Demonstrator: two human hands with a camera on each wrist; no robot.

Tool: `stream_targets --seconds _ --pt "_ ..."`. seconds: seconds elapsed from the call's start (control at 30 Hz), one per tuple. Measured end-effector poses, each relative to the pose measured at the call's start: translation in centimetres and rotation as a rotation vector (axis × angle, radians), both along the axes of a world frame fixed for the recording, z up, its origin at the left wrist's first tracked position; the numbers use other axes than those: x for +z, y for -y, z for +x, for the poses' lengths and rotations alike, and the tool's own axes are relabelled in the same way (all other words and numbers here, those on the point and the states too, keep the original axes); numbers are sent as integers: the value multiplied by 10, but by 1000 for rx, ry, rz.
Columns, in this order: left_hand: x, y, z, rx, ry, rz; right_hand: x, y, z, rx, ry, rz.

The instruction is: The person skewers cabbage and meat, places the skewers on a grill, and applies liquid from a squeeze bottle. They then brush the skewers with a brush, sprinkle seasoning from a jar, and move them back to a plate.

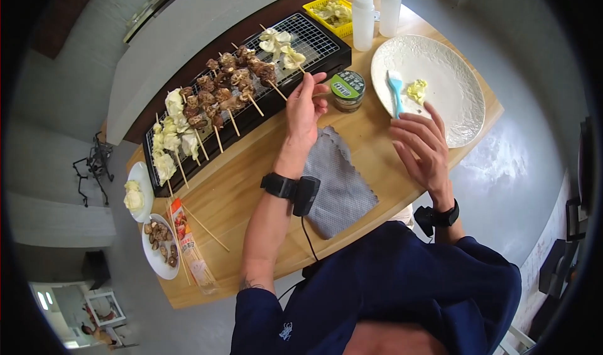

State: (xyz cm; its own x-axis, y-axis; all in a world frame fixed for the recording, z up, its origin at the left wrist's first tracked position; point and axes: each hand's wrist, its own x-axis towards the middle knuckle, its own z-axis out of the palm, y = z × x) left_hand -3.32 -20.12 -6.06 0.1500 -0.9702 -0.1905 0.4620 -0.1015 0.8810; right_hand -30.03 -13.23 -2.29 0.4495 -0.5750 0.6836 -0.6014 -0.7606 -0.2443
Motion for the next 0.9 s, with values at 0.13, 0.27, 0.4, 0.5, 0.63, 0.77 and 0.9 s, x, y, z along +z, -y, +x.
stream_targets --seconds 0.13,0.27,0.4,0.5,0.63,0.77,0.9 --pt "2 -3 -7 -87 -202 -10 -4 -10 14 224 157 -49" --pt "2 -13 -18 -173 123 -22 -14 -22 19 296 177 129" --pt "6 -16 -36 -119 225 -156 -23 -16 25 363 157 205" --pt "-9 -3 -39 -102 487 -301 -22 -15 25 356 156 266" --pt "-24 11 -42 -69 645 -402 -25 -12 23 311 181 385" --pt "-15 5 -45 24 837 -432 -23 -12 23 276 216 529" --pt "15 -27 -50 -82 764 -431 -17 -9 28 309 198 594"
